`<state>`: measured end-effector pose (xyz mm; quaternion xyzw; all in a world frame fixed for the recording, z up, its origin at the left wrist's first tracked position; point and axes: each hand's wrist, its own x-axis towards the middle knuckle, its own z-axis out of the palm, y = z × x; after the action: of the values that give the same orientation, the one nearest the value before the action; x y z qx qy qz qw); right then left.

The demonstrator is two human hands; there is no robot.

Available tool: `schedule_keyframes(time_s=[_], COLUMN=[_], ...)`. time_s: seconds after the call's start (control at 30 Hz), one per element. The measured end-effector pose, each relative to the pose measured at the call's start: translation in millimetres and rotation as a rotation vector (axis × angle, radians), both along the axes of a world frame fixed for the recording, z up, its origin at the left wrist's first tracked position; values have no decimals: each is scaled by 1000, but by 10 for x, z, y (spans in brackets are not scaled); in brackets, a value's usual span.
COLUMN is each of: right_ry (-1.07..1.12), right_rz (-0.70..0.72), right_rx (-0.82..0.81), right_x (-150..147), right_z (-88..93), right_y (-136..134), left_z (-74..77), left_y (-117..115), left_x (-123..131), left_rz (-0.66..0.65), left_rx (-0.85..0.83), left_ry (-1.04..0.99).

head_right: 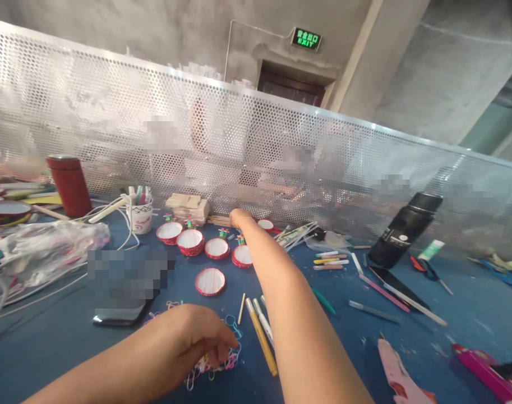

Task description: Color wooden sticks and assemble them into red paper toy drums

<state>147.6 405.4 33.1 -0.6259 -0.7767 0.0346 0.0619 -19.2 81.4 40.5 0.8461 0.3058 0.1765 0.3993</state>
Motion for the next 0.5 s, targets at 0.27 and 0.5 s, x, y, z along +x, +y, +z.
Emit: schedule_keyframes(time_s=[0.27,0.5], right_ry=[276,537], right_rz=[4,155], right_rx=[184,302], right_x=[204,18], right_z=[614,760], right_y=[-427,-1836], left_z=[-17,-47], left_y=[51,350], left_x=[-47,-93], left_rz=[63,525], left_rx=[102,60], left_ry=[-35,-593])
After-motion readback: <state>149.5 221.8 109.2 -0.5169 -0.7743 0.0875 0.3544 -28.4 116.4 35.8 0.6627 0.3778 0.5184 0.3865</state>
